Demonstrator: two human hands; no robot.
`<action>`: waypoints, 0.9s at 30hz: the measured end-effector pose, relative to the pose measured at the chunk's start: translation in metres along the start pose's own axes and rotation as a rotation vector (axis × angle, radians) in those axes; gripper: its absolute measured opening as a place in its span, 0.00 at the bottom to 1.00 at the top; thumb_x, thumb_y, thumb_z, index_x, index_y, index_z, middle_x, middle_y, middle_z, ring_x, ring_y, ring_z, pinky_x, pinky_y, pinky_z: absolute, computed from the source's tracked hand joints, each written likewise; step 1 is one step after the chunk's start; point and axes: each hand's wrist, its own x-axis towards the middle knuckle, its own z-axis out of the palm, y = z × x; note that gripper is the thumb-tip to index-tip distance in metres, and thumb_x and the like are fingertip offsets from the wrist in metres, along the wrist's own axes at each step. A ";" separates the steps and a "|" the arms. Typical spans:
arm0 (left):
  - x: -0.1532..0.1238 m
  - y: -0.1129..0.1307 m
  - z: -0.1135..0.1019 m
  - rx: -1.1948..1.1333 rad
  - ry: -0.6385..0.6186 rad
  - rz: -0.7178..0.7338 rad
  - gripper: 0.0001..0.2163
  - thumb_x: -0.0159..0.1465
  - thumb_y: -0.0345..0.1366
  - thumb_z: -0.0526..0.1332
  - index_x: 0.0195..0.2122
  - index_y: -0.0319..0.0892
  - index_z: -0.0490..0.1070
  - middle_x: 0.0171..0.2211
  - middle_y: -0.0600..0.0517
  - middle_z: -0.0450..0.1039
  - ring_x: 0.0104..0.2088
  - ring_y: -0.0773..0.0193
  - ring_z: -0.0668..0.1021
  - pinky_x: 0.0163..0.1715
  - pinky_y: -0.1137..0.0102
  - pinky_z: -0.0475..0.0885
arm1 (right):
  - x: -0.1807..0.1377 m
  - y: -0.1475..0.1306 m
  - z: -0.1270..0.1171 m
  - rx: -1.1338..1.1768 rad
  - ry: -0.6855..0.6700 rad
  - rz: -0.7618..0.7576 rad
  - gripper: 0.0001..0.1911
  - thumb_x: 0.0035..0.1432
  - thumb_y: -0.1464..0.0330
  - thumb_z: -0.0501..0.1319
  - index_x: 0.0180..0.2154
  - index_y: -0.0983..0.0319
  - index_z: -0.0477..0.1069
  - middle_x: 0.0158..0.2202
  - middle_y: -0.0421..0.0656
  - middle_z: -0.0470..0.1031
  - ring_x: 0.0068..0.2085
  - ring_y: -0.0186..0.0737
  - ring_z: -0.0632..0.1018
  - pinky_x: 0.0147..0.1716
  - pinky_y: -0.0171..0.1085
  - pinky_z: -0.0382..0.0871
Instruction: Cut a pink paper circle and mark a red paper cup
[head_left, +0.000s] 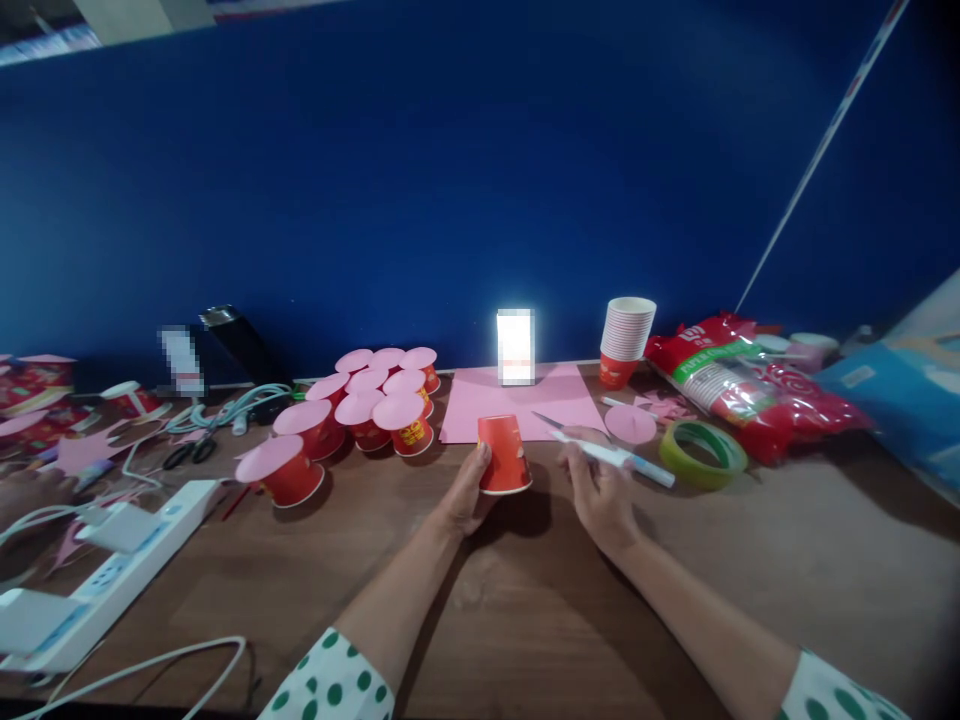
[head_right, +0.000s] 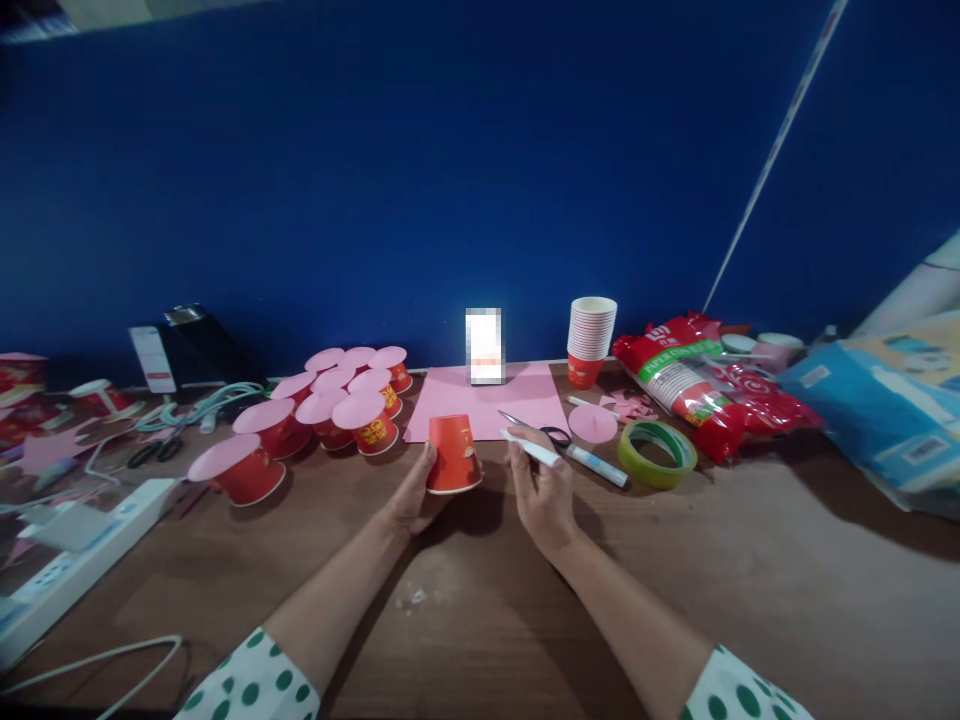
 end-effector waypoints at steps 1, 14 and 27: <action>0.000 0.001 0.001 -0.032 0.020 -0.022 0.21 0.54 0.49 0.62 0.39 0.36 0.71 0.34 0.45 0.75 0.39 0.56 0.76 0.44 0.62 0.69 | 0.000 0.002 0.002 0.001 -0.006 -0.001 0.09 0.61 0.68 0.51 0.41 0.62 0.66 0.27 0.41 0.71 0.27 0.36 0.73 0.31 0.36 0.68; 0.004 0.008 0.006 -0.204 0.037 -0.006 0.16 0.60 0.41 0.57 0.43 0.34 0.70 0.40 0.43 0.75 0.43 0.57 0.76 0.49 0.62 0.67 | -0.004 0.012 0.015 -0.089 -0.170 -0.012 0.13 0.56 0.74 0.50 0.44 0.62 0.63 0.36 0.46 0.75 0.37 0.39 0.77 0.39 0.38 0.70; 0.009 0.007 0.000 -0.188 0.032 -0.011 0.15 0.61 0.38 0.56 0.45 0.33 0.69 0.42 0.42 0.75 0.45 0.57 0.75 0.50 0.64 0.66 | -0.007 0.018 0.022 -0.197 -0.161 -0.081 0.14 0.55 0.73 0.51 0.45 0.64 0.63 0.41 0.49 0.74 0.41 0.42 0.75 0.43 0.40 0.69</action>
